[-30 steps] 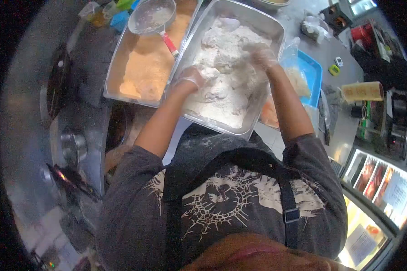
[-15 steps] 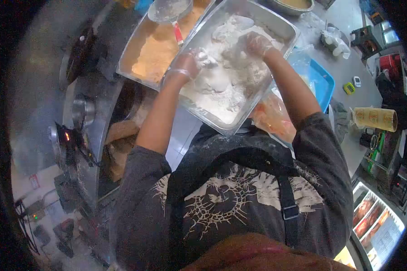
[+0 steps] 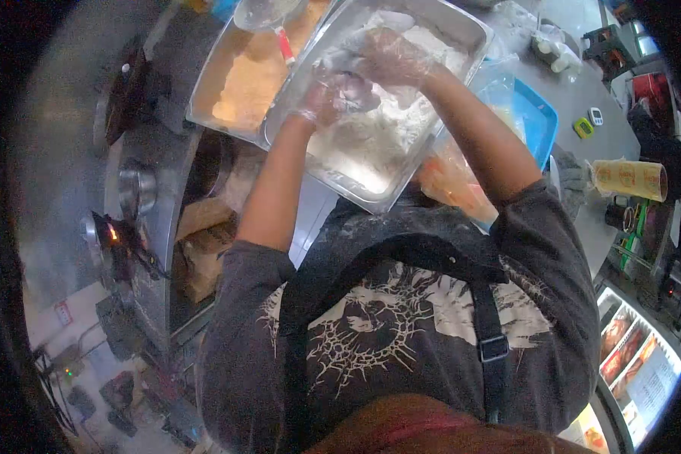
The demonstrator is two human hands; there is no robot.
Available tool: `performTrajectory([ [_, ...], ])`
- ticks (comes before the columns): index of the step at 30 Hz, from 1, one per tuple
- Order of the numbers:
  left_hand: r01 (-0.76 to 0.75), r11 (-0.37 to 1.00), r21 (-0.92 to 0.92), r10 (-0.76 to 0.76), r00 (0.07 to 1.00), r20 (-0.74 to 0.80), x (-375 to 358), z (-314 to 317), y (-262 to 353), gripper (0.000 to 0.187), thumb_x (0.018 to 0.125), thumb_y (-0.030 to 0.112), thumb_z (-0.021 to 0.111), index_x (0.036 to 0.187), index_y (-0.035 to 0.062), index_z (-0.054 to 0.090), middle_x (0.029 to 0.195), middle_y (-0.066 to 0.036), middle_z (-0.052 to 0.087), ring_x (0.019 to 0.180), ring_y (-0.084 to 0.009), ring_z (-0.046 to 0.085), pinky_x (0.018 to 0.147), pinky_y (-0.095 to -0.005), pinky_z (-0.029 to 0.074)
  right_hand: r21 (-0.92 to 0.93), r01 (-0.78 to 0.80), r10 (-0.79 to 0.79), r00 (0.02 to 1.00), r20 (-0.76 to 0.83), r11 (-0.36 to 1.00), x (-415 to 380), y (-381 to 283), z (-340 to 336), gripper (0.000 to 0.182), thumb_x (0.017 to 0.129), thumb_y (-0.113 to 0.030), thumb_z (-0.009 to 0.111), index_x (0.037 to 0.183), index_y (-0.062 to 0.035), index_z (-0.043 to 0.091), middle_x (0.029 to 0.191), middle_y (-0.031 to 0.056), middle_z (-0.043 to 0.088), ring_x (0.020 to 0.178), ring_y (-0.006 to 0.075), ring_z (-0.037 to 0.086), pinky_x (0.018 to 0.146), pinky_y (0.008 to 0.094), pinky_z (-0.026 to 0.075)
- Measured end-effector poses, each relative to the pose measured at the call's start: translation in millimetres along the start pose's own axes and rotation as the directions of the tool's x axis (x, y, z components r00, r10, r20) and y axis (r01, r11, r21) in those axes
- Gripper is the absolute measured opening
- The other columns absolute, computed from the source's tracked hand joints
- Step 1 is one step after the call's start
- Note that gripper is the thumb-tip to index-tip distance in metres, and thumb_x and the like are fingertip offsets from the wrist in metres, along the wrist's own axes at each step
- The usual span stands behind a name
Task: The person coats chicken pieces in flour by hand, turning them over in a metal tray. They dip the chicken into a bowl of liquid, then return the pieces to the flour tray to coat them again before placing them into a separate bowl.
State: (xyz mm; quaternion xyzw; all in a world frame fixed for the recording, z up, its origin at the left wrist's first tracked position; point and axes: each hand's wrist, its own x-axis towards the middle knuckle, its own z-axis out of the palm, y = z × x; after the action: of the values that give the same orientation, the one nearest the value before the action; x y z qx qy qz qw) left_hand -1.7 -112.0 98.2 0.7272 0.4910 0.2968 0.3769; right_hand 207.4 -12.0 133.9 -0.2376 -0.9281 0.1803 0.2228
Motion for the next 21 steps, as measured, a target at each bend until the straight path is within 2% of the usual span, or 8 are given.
performTrajectory([
  [2, 0.247, 0.924, -0.293, -0.240, 0.969, 0.058, -5, 3, -11, 0.036, 0.086, 0.009, 0.061, 0.121, 0.0030, 0.055, 0.120, -0.011, 0.059, 0.108, -0.0185, 0.058, 0.087, -0.0351, 0.051, 0.075, -0.071, 0.076, 0.995, -0.071, 0.995, 3, -19, -2, 0.021, 0.080, -0.020, 0.060, 0.097, -0.0076, 0.065, 0.087, 0.0142, 0.066, 0.080, 0.0263, 0.065, 0.070, 0.0398, 0.052],
  [4, 0.019, 0.913, 0.406, -0.023, 1.000, 0.004, -24, -6, 24, 0.039, 0.086, 0.011, 0.063, 0.123, 0.0035, 0.054, 0.121, -0.011, 0.059, 0.109, -0.0207, 0.058, 0.090, -0.0367, 0.050, 0.046, -0.248, 0.243, 0.965, 0.096, 0.968, 2, -46, -17, 0.030, 0.082, -0.019, 0.058, 0.109, -0.0065, 0.063, 0.095, 0.0142, 0.066, 0.086, 0.0258, 0.064, 0.073, 0.0378, 0.052],
  [6, 0.358, 0.934, -0.007, -0.357, 0.931, -0.081, -29, -12, 44, 0.045, 0.078, 0.015, 0.071, 0.120, 0.0071, 0.057, 0.117, -0.010, 0.062, 0.107, -0.0243, 0.059, 0.093, -0.0360, 0.047, -0.411, -0.263, 0.432, 0.809, 0.399, 0.873, -1, -57, -24, 0.030, 0.085, -0.021, 0.057, 0.107, -0.0025, 0.062, 0.098, 0.0127, 0.064, 0.087, 0.0215, 0.063, 0.072, 0.0348, 0.051],
  [9, 0.158, 0.845, 0.511, -0.075, 0.981, -0.180, -42, -6, -7, 0.032, 0.071, 0.015, 0.073, 0.103, 0.0123, 0.068, 0.105, -0.011, 0.066, 0.102, -0.0256, 0.061, 0.091, -0.0346, 0.046, -0.254, -0.052, 0.201, 0.767, 0.609, 0.966, -22, -60, 27, 0.031, 0.082, -0.030, 0.058, 0.094, -0.0033, 0.069, 0.088, 0.0183, 0.066, 0.082, 0.0250, 0.064, 0.073, 0.0361, 0.051],
  [12, 0.298, 0.855, 0.425, -0.219, 0.949, -0.226, -43, -18, 16, 0.033, 0.068, 0.017, 0.076, 0.100, 0.0123, 0.068, 0.102, -0.010, 0.066, 0.099, -0.0263, 0.061, 0.092, -0.0364, 0.045, -0.208, -0.091, 0.182, 0.860, 0.477, 0.974, -41, -14, 165, 0.034, 0.082, -0.032, 0.058, 0.105, -0.0080, 0.066, 0.095, 0.0185, 0.066, 0.086, 0.0310, 0.065, 0.079, 0.0397, 0.051],
  [15, 0.162, 0.762, 0.626, -0.024, 0.974, -0.223, -60, -28, -12, 0.031, 0.068, 0.019, 0.078, 0.097, 0.0127, 0.069, 0.102, -0.009, 0.066, 0.100, -0.0255, 0.060, 0.093, -0.0377, 0.045, -0.237, -0.048, 0.162, 0.856, 0.492, 0.970, -26, -22, 134, 0.038, 0.082, -0.039, 0.060, 0.102, -0.0077, 0.066, 0.098, 0.0185, 0.067, 0.088, 0.0333, 0.066, 0.079, 0.0407, 0.052],
  [18, 0.170, 0.899, 0.404, -0.111, 0.980, -0.165, -69, -37, 6, 0.031, 0.068, 0.020, 0.079, 0.097, 0.0137, 0.070, 0.102, -0.008, 0.066, 0.103, -0.0262, 0.059, 0.096, -0.0397, 0.044, 0.015, -0.221, 0.202, 0.914, 0.352, 0.975, -32, -24, 84, 0.043, 0.081, -0.043, 0.063, 0.100, -0.0045, 0.066, 0.095, 0.0185, 0.067, 0.082, 0.0284, 0.065, 0.076, 0.0374, 0.052],
  [21, 0.125, 0.618, 0.776, -0.062, 0.992, -0.111, -71, -26, -3, 0.028, 0.074, 0.029, 0.073, 0.098, 0.0151, 0.070, 0.105, -0.006, 0.067, 0.109, -0.0265, 0.058, 0.100, -0.0421, 0.040, 0.267, -0.353, 0.287, 0.923, 0.255, 0.897, -25, -21, 41, 0.045, 0.082, -0.040, 0.064, 0.110, -0.0048, 0.064, 0.098, 0.0170, 0.066, 0.086, 0.0224, 0.064, 0.080, 0.0336, 0.050],
])
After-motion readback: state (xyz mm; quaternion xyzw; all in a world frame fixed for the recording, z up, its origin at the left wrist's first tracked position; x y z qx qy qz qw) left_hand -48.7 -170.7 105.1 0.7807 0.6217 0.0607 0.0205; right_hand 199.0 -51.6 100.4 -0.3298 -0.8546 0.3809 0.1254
